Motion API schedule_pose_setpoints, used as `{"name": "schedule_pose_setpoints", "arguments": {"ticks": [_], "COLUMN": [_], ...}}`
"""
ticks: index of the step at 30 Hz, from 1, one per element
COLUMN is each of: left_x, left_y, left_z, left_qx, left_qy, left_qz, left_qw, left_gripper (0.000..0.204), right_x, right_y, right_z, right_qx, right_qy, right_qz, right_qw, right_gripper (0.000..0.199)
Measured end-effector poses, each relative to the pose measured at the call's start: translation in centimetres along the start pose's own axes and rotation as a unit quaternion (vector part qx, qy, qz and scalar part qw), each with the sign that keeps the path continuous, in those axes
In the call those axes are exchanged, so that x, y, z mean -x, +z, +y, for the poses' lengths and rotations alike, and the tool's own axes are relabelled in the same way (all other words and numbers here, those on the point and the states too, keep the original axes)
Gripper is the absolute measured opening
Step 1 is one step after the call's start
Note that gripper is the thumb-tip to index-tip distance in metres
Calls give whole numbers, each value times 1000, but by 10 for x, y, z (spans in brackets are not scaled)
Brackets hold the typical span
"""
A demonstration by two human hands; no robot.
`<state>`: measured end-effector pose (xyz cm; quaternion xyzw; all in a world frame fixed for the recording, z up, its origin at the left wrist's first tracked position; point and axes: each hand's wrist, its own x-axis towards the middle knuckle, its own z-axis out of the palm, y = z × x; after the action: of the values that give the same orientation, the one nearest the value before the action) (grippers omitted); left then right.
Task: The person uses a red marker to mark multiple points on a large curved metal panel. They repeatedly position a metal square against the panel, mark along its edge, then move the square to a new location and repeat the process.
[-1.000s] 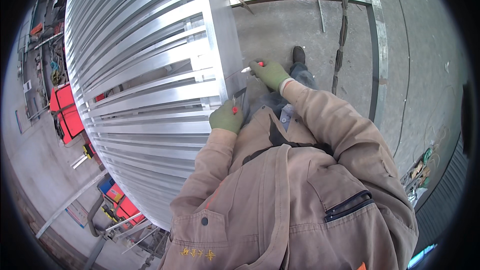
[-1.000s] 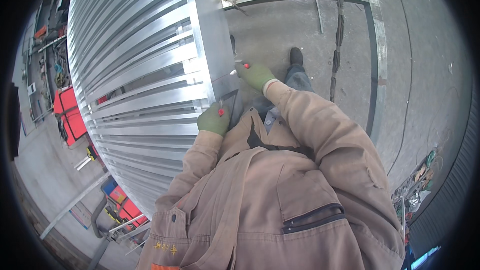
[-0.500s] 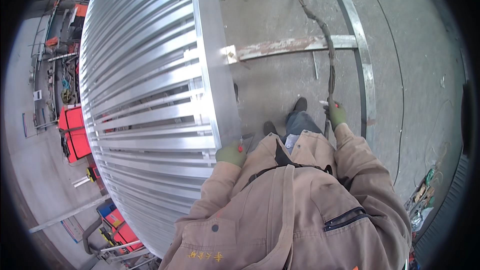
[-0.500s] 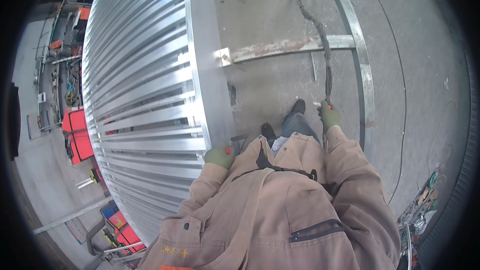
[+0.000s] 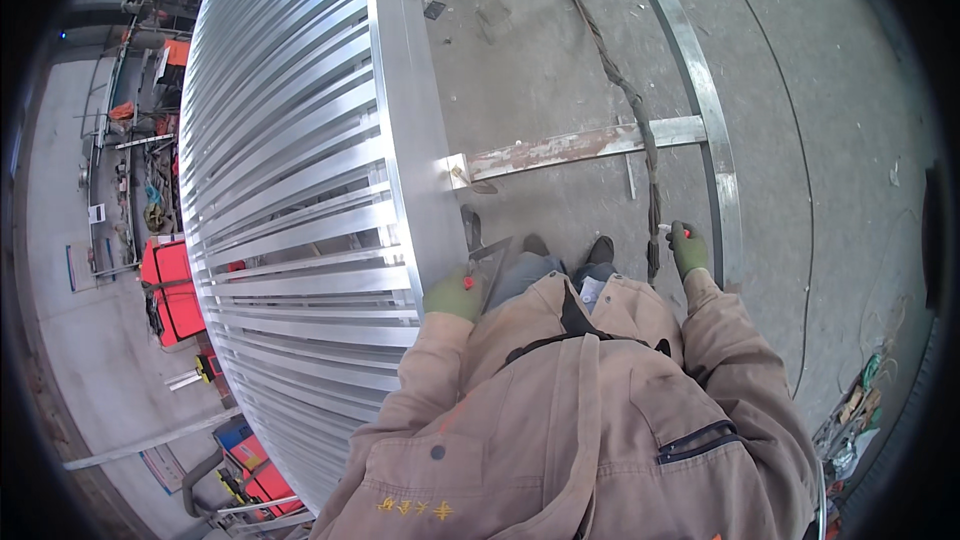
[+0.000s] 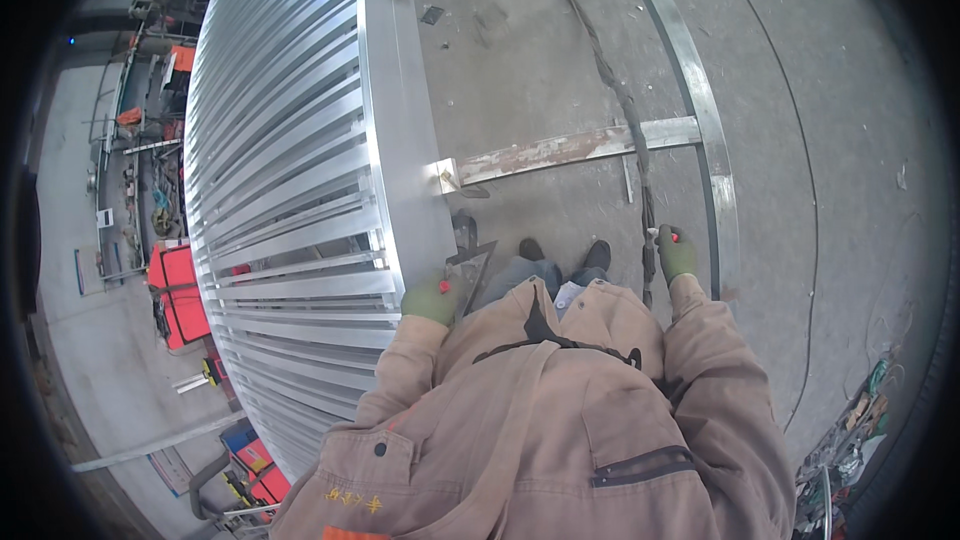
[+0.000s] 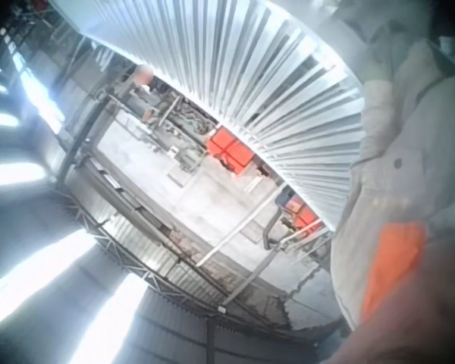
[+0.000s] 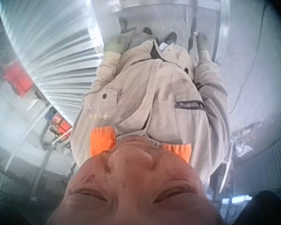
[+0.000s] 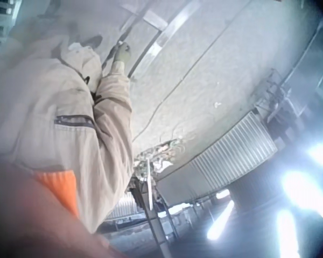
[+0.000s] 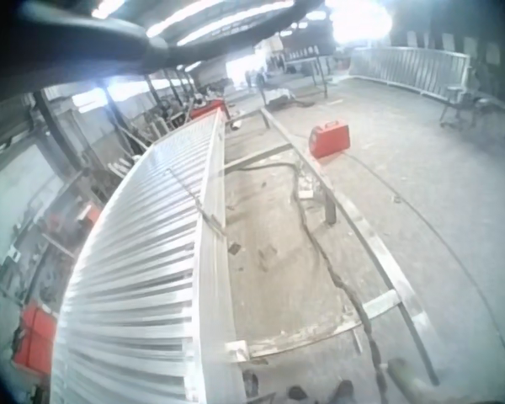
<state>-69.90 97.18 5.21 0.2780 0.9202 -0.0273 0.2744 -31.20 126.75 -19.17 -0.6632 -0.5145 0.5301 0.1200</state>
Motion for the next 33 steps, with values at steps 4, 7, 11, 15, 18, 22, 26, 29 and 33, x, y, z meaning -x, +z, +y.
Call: {"name": "schedule_pose_setpoints", "arguments": {"ticks": [4,7,11,15,18,22,26,29,33], "left_x": [-39,-75,-134,-188,-236,-306,-327,-330,-321], "left_y": [-14,-30,-58,-94,-98,-104,-105,-94,-102], "left_z": [-12,-22,-30,-27,-40,-45,-31,-34,-22], "left_qx": [-27,-2,-6,68,156,42,-56,-113,-127], "left_qy": [-38,-19,18,40,79,247,202,216,199], "left_qz": [9,35,63,104,204,281,175,164,115], "left_qw": [999,999,998,992,963,927,962,956,965], "left_gripper": [45,46,45,43,38,35,38,33,34], "right_x": [-7,-11,-7,3,17,41,47,53,74], "right_y": [12,16,20,26,35,48,34,19,-7], "right_z": [-26,-33,-46,-57,-84,-135,-173,-212,-262], "right_qx": [2,-14,-46,-118,-140,-195,-286,-289,-302], "right_qy": [6,28,50,75,83,81,23,-37,-113], "right_qz": [7,30,66,125,141,183,243,318,384], "right_qw": [1000,999,996,982,977,960,927,902,865], "right_gripper": [50,51,53,46,45,49,42,44,46]}}
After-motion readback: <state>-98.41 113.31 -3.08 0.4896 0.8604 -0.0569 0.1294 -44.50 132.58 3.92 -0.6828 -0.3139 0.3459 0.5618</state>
